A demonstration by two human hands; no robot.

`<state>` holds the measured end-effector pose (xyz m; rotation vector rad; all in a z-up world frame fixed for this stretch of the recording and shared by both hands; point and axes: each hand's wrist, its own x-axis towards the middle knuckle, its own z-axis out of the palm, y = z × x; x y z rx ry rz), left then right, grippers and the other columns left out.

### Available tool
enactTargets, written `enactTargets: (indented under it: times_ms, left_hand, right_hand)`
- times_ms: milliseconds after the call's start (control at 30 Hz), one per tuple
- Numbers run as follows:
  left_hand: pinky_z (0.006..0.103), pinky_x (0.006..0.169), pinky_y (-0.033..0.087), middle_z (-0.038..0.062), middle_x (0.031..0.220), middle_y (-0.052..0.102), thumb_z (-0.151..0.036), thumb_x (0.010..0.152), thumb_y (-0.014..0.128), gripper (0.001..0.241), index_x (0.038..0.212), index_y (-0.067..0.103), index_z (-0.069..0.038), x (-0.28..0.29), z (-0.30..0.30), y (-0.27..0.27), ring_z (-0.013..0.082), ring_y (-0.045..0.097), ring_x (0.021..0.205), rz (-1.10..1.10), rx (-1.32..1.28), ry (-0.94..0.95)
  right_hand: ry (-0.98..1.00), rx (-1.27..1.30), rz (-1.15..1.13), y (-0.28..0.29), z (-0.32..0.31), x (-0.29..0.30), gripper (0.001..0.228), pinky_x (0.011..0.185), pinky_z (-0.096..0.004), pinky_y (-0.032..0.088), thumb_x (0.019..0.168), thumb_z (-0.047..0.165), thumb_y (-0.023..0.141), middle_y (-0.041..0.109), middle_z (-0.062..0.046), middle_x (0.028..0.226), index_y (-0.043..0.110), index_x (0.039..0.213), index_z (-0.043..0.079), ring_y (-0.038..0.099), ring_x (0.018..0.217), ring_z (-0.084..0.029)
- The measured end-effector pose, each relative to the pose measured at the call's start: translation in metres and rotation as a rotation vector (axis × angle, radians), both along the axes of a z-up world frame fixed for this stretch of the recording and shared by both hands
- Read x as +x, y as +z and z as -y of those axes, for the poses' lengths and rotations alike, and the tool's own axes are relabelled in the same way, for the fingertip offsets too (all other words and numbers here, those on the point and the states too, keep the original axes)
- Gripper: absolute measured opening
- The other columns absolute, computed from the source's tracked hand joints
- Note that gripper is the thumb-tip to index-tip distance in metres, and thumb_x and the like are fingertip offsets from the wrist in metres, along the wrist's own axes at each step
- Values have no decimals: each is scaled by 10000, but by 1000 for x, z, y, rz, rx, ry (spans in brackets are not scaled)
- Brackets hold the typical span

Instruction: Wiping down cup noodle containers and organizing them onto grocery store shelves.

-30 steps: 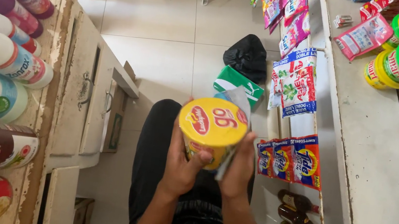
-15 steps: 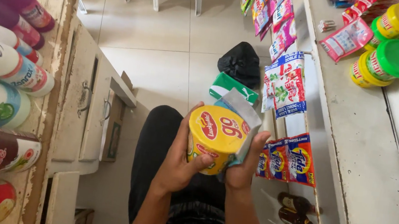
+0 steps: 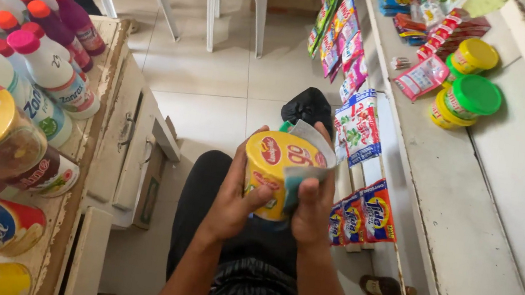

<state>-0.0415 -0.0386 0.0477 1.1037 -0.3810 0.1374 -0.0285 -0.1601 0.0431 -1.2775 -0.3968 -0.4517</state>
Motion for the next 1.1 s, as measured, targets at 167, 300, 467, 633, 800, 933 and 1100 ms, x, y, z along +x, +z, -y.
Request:
enactTargets:
  times_ms: [167, 300, 467, 633, 800, 933, 1100]
  left_hand:
    - [440, 999, 525, 238, 1299, 626, -354, 854, 778, 974, 1606, 261, -15, -2, 2, 0, 260, 641, 1133, 37, -144, -152]
    - [452, 1045, 499, 223, 1361, 582, -335, 920, 725, 920, 1615, 215, -13, -13, 15, 15, 249, 591, 1194, 134, -42, 53]
    - [547, 1100, 420, 310, 1314, 505, -222, 909, 750, 924, 1592, 192, 54, -24, 2, 43, 394, 521, 1254, 215, 257, 234]
    - [442, 1016, 503, 213, 1274, 597, -261, 889, 759, 910, 1605, 251, -23, -19, -12, 34, 283, 603, 1153, 113, -42, -51]
    - [375, 904, 540, 155, 1203, 648, -392, 927, 698, 825, 1575, 326, -41, -28, -6, 32, 182, 630, 1031, 64, -106, 28]
    - [534, 1125, 393, 331, 1403, 484, -382, 935, 704, 965, 1615, 151, 23, -26, -9, 35, 430, 489, 1341, 144, 246, 425]
    - [557, 1090, 414, 355, 1365, 501, -353, 908, 730, 960, 1592, 198, 60, -27, -28, 35, 462, 519, 1296, 177, 301, 301]
  right_hand:
    - [-125, 109, 82, 41, -17, -32, 982, 1165, -459, 432, 923, 557, 675, 506, -260, 1436, 257, 1574, -48, 514, 1333, -275]
    - [-233, -182, 9, 44, -19, -41, 766, 1131, -505, 429, 955, 393, 665, 574, -241, 1386, 384, 1527, -32, 555, 1285, -271]
    - [-178, 46, -378, 53, -20, -25, 822, 1105, -429, 460, 986, 677, 326, 584, -154, 1394, 464, 1499, 50, 593, 1206, -249]
    - [167, 362, -200, 39, -16, -22, 1039, 1063, -389, 511, 863, 807, 432, 562, -216, 1419, 407, 1532, 13, 610, 1249, -257]
    - [6, 39, -10, 41, -27, -32, 861, 1234, -547, 294, 1061, 602, 395, 317, -357, 1587, 188, 1611, -27, 384, 1457, -463]
    - [-118, -245, -177, 26, -38, -30, 687, 1229, -505, 277, 1051, 485, 423, 410, -279, 1556, 318, 1568, 45, 394, 1450, -374]
    - [-147, 117, -493, 85, -46, -30, 937, 1189, -466, 363, 910, 754, 318, 550, -195, 1501, 469, 1530, 68, 572, 1332, -286]
